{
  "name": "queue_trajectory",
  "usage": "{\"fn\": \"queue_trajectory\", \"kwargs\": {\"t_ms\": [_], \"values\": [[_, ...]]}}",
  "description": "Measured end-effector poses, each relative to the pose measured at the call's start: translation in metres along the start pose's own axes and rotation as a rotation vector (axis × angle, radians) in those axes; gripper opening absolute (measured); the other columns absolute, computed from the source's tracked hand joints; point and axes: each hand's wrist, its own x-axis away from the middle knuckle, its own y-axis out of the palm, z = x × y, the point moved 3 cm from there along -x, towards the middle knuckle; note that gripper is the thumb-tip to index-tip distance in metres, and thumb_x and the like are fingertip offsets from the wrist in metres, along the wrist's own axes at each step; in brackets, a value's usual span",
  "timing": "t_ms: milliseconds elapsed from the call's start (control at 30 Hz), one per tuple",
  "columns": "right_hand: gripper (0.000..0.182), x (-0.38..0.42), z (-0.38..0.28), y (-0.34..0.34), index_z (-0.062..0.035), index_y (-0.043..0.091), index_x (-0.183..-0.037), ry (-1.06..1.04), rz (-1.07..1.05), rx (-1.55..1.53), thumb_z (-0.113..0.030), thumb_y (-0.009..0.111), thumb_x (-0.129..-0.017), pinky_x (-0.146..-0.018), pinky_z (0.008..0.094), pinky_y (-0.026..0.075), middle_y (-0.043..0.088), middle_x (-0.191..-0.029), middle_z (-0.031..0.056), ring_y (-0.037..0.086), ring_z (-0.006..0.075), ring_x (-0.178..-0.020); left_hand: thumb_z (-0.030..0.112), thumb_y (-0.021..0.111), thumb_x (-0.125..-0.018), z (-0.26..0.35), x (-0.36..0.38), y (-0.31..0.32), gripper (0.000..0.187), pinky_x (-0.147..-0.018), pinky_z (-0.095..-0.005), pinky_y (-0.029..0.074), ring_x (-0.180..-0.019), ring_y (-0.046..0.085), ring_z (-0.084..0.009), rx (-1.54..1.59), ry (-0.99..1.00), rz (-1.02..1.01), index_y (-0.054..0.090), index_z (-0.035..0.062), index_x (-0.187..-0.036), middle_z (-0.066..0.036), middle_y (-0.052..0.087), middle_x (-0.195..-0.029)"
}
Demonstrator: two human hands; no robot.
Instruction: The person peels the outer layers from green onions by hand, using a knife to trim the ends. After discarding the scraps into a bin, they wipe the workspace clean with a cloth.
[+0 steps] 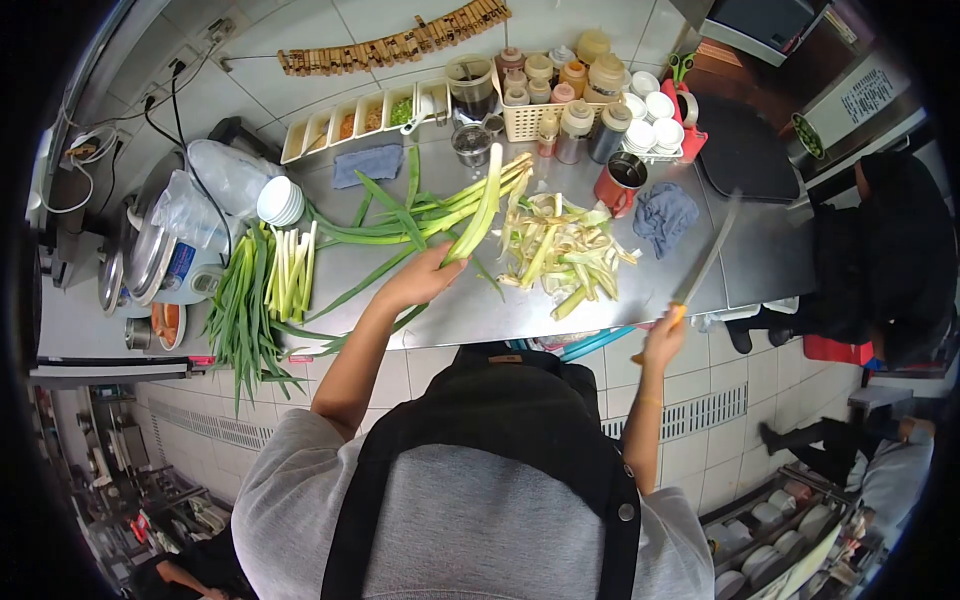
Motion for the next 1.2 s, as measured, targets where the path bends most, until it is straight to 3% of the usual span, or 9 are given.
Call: {"fn": "queue_trajectory", "kwargs": {"t_ms": [67, 133, 300, 367, 467, 833, 900, 1000, 1200], "values": [[0.033, 0.045, -0.036, 0.017, -0.0073, 0.052, -0.089, 0.102, -0.257, -0.083, -0.039, 0.044, -0.092, -0.033, 0.0189, 0.030, 0.042, -0.055, -0.0046, 0.038, 0.0039, -0.040, 0.027, 0.045, -0.088, -0.001, -0.009, 0.004, 0.033, -0.077, -0.0443, 0.042, -0.088, 0.055, -0.0388, -0.048, -0.041, -0.031, 0.050, -0.0021, -0.103, -0.024, 0.058, -0.088], [0.030, 0.077, -0.054, 0.038, -0.0075, 0.053, -0.090, -0.006, -0.483, -0.076, -0.035, 0.043, -0.093, -0.036, 0.0186, 0.031, 0.042, -0.056, -0.0054, 0.037, 0.0034, -0.043, 0.026, 0.043, -0.088, -0.003, -0.016, 0.011, 0.033, -0.081, -0.0466, 0.040, -0.094, 0.053, -0.0425, -0.105, -0.072, -0.067, 0.050, -0.0041, -0.099, -0.028, 0.057, -0.094], [0.029, 0.120, -0.119, 0.077, -0.0009, 0.051, -0.088, -0.184, -0.762, 0.145, -0.029, 0.046, -0.092, -0.045, 0.0326, 0.038, 0.052, -0.054, 0.0097, 0.052, 0.0187, -0.048, 0.022, 0.042, -0.090, 0.005, -0.024, 0.025, 0.029, -0.075, -0.0492, 0.040, -0.083, 0.053, -0.0464, -0.284, 0.077, 0.020, 0.047, -0.0064, -0.090, -0.029, 0.056, -0.087], [0.031, 0.126, -0.131, 0.090, 0.0008, 0.050, -0.086, -0.273, -0.879, 0.168, -0.030, 0.047, -0.091, -0.048, 0.0374, 0.039, 0.052, -0.055, 0.0176, 0.053, 0.0300, -0.049, 0.020, 0.041, -0.090, 0.006, -0.025, 0.027, 0.027, -0.075, -0.0497, 0.040, -0.083, 0.053, -0.0460, -0.316, 0.094, 0.025, 0.046, -0.0064, -0.089, -0.030, 0.056, -0.086], [0.033, 0.129, -0.142, 0.097, 0.0010, 0.049, -0.084, -0.292, -0.907, 0.204, -0.031, 0.047, -0.091, -0.048, 0.0396, 0.039, 0.050, -0.055, 0.0204, 0.053, 0.0363, -0.051, 0.015, 0.040, -0.088, 0.004, -0.026, 0.031, 0.022, -0.072, -0.0500, 0.043, -0.079, 0.056, -0.0448, -0.386, 0.157, 0.079, 0.045, -0.0070, -0.087, -0.030, 0.057, -0.080], [0.036, 0.133, -0.138, 0.100, 0.0024, 0.048, -0.083, -0.332, -0.985, 0.314, -0.032, 0.047, -0.090, -0.053, 0.0449, 0.041, 0.053, -0.059, 0.0238, 0.055, 0.0420, -0.059, 0.010, 0.040, -0.085, -0.015, -0.033, 0.038, 0.015, -0.063, -0.0476, 0.048, -0.070, 0.060, -0.0409, -0.552, 0.154, 0.189, 0.043, -0.0057, -0.086, -0.028, 0.059, -0.074], [0.036, 0.134, -0.135, 0.112, 0.0029, 0.049, -0.083, -0.354, -0.981, 0.342, -0.033, 0.047, -0.090, -0.054, 0.0461, 0.042, 0.054, -0.060, 0.0247, 0.055, 0.0430, -0.061, 0.006, 0.042, -0.079, -0.009, -0.030, 0.043, 0.011, -0.058, -0.0435, 0.051, -0.067, 0.063, -0.0357, -0.642, 0.224, 0.255, 0.046, -0.0038, -0.084, -0.022, 0.061, -0.072], [0.038, 0.130, -0.128, 0.140, 0.0037, 0.050, -0.084, -0.438, -0.945, 0.400, -0.033, 0.046, -0.091, -0.057, 0.0487, 0.043, 0.056, -0.065, 0.0266, 0.056, 0.0449, -0.065, 0.006, 0.040, -0.080, 0.013, -0.018, 0.052, 0.013, -0.058, -0.0440, 0.050, -0.068, 0.062, -0.0373, -0.573, 0.277, 0.223, 0.045, -0.0049, -0.087, -0.024, 0.060, -0.072], [0.040, 0.124, -0.126, 0.147, 0.0029, 0.052, -0.087, -0.391, -0.903, 0.349, -0.036, 0.044, -0.092, -0.054, 0.0446, 0.043, 0.056, -0.064, 0.0244, 0.057, 0.0407, -0.061, 0.008, 0.038, -0.083, 0.004, 0.021, -0.018, 0.014, -0.055, -0.0443, 0.050, -0.063, 0.062, -0.0352, -0.718, 0.082, 0.360, 0.046, -0.0036, -0.087, -0.021, 0.060, -0.068]]}}
